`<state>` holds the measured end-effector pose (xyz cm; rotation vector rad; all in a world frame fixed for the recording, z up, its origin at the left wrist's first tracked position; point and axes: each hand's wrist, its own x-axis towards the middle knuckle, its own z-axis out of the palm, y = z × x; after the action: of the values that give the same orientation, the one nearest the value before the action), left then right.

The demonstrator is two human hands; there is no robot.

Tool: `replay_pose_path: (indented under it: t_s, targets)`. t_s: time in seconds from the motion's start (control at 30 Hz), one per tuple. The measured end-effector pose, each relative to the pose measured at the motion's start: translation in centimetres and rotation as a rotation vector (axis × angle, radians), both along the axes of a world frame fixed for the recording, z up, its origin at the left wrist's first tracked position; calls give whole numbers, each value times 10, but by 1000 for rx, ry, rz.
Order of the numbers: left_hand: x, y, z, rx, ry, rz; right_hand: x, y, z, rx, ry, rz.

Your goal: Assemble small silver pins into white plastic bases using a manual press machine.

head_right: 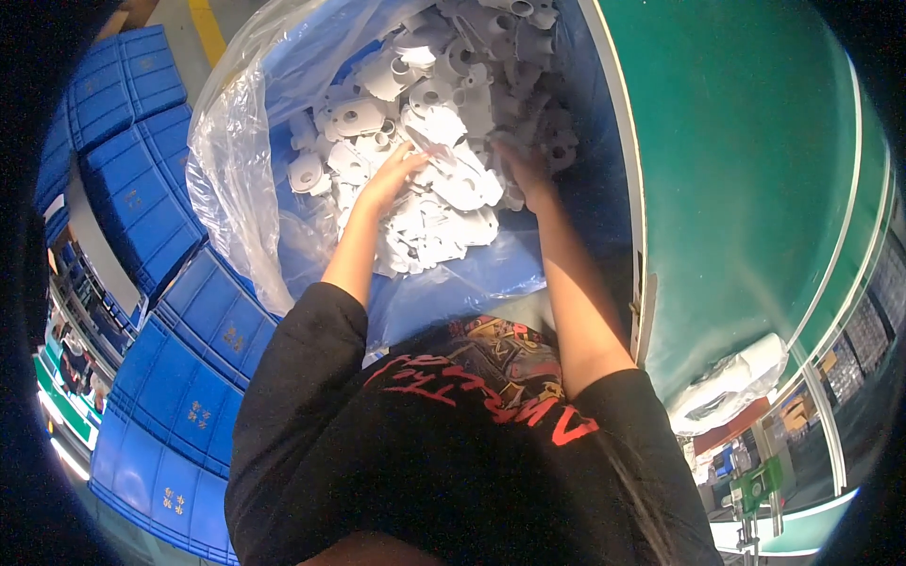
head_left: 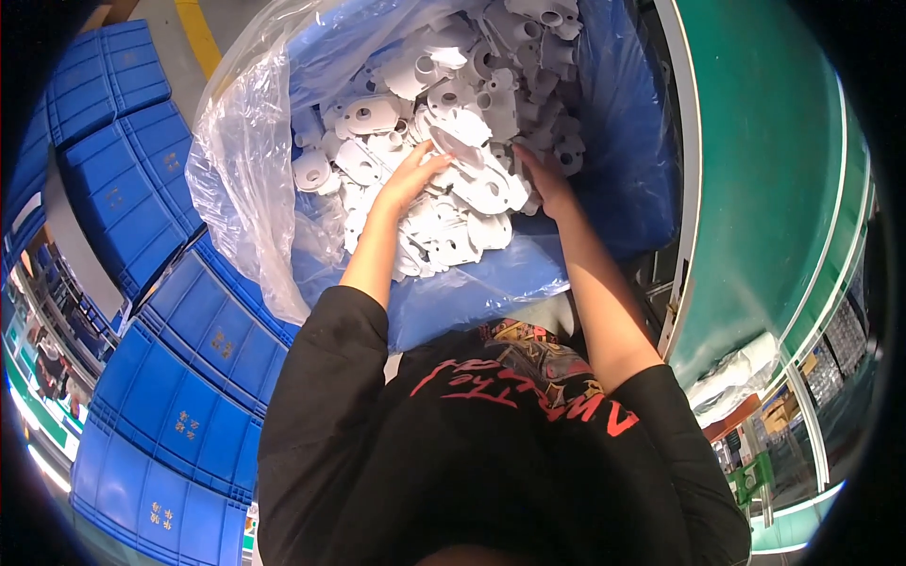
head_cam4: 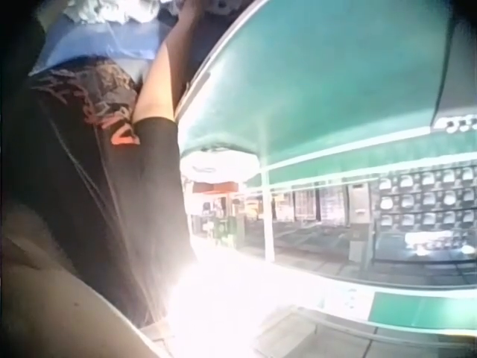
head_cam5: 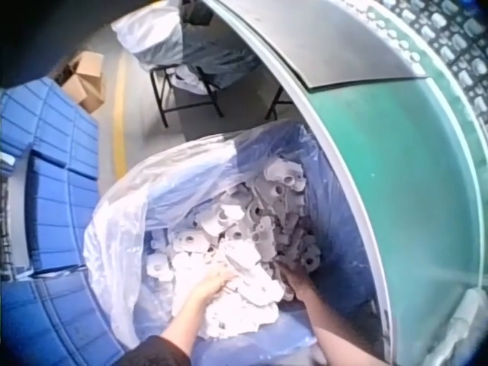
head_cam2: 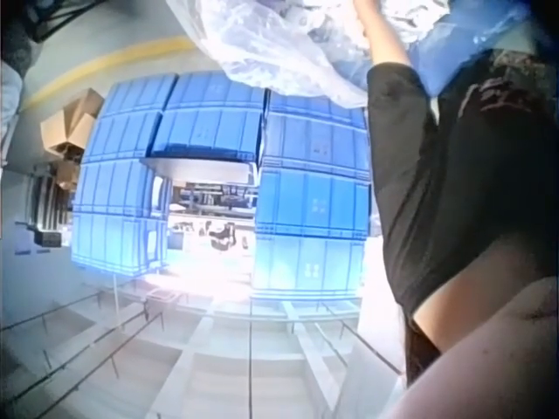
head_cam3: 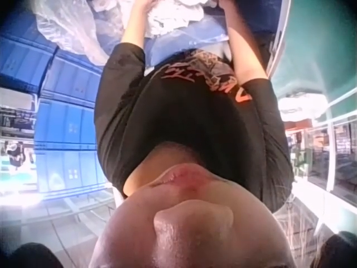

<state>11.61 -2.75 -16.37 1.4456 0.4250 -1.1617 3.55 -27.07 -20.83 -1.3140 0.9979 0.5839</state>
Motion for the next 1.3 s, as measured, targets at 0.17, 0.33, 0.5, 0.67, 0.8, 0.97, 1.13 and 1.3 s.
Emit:
replay_pose_path:
  t_s: [0.17,0.33,0.5,0.67,0.8,0.97,1.13,1.3]
  targets:
    - [-7,16,-27,-65,-15,92,14,24,35,-83,97,123]
    - [-9,-3,-8,-65,119,54,-3,-6,-2,-109,270,151]
    - [-32,-17,-26,-75,-20,322,-12,-14,-23,180,317,83]
    - [-31,-25,-24,-65,2,357,-4,-2,-6,64,331,-38]
    - [-29,-35,-9,6,59,409,-19,-19,-31,164,228,-59]
    - [-37,-4,-14,-147,3,586,1,9,5,285,102,-69]
    - [-37,-9,43,-239,43,911,9,44,62,249,67,125]
    - [-36,-24,91,-308,-169,1021,11,68,161,244,-23,-59]
